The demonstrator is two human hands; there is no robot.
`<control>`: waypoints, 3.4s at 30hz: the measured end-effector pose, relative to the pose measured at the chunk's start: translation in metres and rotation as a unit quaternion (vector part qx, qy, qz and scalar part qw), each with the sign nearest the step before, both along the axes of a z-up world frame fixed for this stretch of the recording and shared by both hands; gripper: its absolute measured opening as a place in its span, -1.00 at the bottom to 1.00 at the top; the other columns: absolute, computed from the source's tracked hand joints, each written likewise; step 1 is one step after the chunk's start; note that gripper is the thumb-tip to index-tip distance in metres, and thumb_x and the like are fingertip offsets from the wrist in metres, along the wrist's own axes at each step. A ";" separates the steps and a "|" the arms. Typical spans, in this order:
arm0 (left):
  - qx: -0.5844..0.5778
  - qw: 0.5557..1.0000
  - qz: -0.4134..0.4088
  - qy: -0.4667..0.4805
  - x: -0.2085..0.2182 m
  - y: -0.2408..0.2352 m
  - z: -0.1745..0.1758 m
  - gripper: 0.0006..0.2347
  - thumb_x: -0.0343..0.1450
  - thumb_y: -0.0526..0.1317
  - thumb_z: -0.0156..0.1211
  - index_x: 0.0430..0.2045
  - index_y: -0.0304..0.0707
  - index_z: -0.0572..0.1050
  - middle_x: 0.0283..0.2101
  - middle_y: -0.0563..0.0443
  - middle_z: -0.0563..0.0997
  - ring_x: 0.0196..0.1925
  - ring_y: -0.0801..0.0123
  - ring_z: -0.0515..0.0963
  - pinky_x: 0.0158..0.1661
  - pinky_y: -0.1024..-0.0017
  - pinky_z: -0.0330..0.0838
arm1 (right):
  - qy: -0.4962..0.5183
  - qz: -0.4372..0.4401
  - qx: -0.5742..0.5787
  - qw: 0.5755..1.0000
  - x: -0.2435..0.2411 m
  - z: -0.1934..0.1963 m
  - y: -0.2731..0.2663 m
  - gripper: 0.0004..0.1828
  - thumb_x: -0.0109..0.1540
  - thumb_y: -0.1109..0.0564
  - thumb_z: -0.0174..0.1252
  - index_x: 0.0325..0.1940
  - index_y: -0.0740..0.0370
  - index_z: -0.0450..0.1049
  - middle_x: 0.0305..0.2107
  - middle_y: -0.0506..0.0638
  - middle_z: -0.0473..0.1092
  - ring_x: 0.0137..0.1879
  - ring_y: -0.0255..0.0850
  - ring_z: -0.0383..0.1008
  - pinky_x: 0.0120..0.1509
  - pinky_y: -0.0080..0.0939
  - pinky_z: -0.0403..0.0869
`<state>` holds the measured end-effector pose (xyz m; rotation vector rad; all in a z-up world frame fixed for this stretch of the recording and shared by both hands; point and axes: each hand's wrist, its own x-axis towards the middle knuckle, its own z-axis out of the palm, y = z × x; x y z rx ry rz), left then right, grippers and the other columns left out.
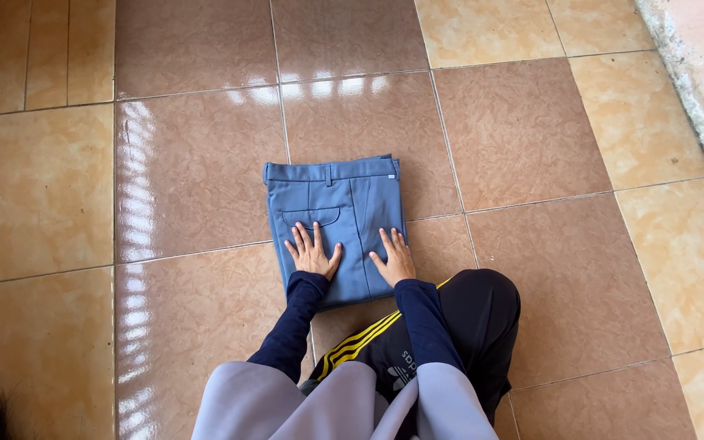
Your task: The person sits on a tiled floor and folds a pair of blue trousers by hand. They smooth the fabric, fold the legs together, and then fold the garment into a compact rectangle before placing it aside.
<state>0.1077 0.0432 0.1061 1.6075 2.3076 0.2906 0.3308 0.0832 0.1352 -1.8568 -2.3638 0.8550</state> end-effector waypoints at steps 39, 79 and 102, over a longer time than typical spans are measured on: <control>0.162 0.834 -0.507 -0.147 0.428 -0.023 0.112 -0.34 0.49 0.28 -0.24 0.49 0.03 0.02 0.55 -0.34 -0.14 0.59 -0.16 -0.25 0.35 -0.42 -0.45 | -0.126 -0.527 0.175 0.822 0.299 0.138 -0.184 -0.20 0.34 -0.36 -0.05 0.61 -0.14 -0.02 0.47 0.16 0.03 0.61 0.08 -0.05 0.54 0.54 -0.26; 0.104 0.384 -0.864 -0.309 0.564 -0.462 0.152 -0.36 0.49 0.17 -0.14 0.49 -0.02 0.04 0.49 -0.44 0.06 0.56 -0.28 -0.08 0.36 -0.39 -0.38 | -0.282 -0.858 0.127 0.409 0.297 0.155 -0.618 -0.16 0.21 -0.05 0.23 0.56 -0.13 0.12 0.40 0.12 0.15 0.55 0.11 0.04 0.54 0.54 -0.26; 0.023 0.322 -0.904 -0.279 0.583 -0.506 0.043 -0.80 0.20 -0.16 0.21 -0.34 -0.08 0.51 -0.26 0.02 0.49 -0.13 0.02 0.60 -0.23 0.23 0.59 | -0.035 -0.965 0.019 0.261 0.262 0.115 -0.674 0.41 0.05 -0.65 0.18 0.66 -0.07 -0.43 0.49 0.39 -0.16 0.56 0.30 0.00 0.42 0.35 0.28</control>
